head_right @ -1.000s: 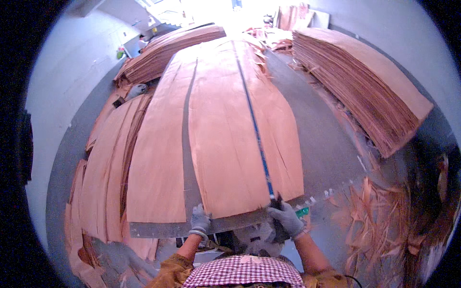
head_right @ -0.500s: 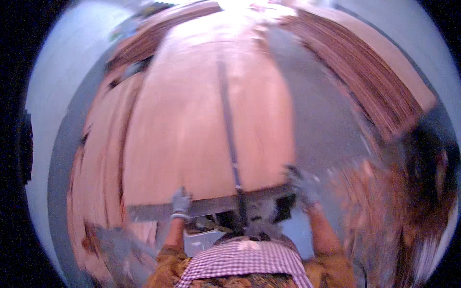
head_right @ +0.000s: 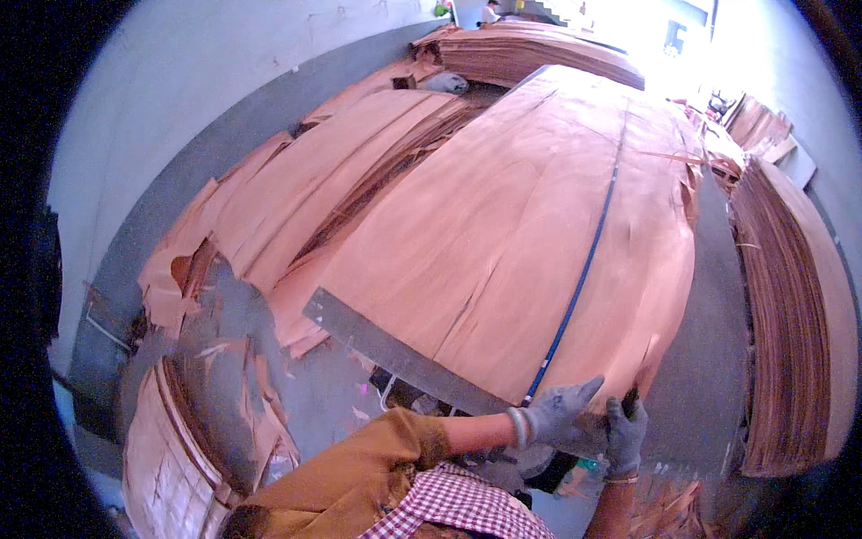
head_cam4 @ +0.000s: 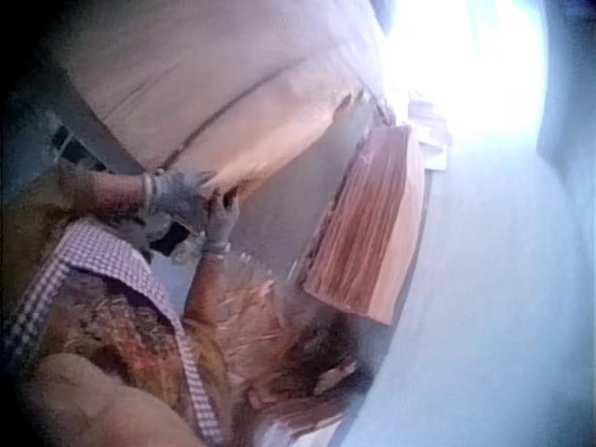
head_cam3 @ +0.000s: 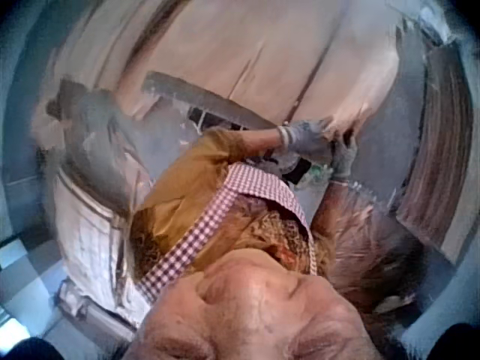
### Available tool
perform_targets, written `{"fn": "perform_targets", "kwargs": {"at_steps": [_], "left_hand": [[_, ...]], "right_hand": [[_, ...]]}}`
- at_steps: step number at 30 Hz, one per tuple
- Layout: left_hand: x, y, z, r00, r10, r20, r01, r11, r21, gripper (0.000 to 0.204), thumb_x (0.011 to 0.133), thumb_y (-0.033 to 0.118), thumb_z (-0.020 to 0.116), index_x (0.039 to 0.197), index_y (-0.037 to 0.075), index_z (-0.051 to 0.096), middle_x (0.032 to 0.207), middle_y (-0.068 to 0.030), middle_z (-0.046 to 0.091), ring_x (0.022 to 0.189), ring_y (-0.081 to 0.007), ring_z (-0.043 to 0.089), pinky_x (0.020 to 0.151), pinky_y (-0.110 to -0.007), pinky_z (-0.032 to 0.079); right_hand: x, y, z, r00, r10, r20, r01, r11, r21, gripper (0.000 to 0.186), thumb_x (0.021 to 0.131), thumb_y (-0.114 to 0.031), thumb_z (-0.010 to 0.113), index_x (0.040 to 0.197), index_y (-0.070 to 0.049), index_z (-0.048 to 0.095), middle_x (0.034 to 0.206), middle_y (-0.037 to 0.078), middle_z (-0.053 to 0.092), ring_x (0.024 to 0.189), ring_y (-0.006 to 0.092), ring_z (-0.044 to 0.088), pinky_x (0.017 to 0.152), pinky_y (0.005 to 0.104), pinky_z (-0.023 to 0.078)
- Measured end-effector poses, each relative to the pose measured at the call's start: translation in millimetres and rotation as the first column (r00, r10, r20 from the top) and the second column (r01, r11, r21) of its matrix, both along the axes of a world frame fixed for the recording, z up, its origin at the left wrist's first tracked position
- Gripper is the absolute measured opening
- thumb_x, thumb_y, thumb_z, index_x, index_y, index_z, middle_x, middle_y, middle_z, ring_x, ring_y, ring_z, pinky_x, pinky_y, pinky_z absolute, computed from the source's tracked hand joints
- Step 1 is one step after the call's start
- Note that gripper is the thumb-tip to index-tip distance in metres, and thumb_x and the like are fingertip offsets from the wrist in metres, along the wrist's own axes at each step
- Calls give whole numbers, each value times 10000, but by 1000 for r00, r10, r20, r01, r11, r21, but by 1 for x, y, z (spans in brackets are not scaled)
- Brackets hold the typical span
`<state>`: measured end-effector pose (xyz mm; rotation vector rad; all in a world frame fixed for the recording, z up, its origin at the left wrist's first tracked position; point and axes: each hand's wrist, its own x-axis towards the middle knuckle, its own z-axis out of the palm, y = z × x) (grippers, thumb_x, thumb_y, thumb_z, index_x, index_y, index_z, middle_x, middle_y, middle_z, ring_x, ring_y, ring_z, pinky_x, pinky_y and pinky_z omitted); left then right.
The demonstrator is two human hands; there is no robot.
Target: The person uses a long pole to sort and move thin sheets of wood veneer from a large pile, luego aligns a stack of veneers on a table, trims them with a knife, and secures them with white tape.
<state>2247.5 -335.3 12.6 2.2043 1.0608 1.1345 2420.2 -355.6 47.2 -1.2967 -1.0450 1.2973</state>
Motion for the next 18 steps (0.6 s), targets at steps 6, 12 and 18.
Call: {"fn": "perform_targets", "kwargs": {"at_steps": [6, 12, 18], "left_hand": [[-11, 47, -25, 950, 63, -307, -110, 984, -139, 184, 782, 202, 574, 878, 49, 612, 861, -154, 614, 804, -320, 596, 712, -416, 459], [-122, 82, 4, 991, 109, 74, -101, 989, -111, 173, 867, 74, 499, 968, 38, 635, 876, -59, 636, 756, -166, 601, 619, -340, 481], [-127, 81, -2, 943, 192, 273, -70, 914, -399, 170, 887, 39, 483, 978, 7, 624, 922, -55, 631, 837, -136, 612, 729, -287, 523]], "right_hand": [[3, 5, 26, 999, 28, -20, -28, 999, 36, 338, 892, -142, 563, 1184, 26, 527, 1034, 71, 621, 818, 120, 576, 664, 237, 462], [26, 6, -77, 971, -192, -142, 181, 980, -83, 386, 907, -229, 553, 1240, -41, 504, 1038, 64, 608, 844, 141, 591, 661, 257, 469], [25, 24, -124, 908, -337, 249, 353, 935, -19, 531, 846, -276, 638, 1282, -31, 461, 1085, 128, 586, 956, 201, 574, 798, 317, 475]]}}
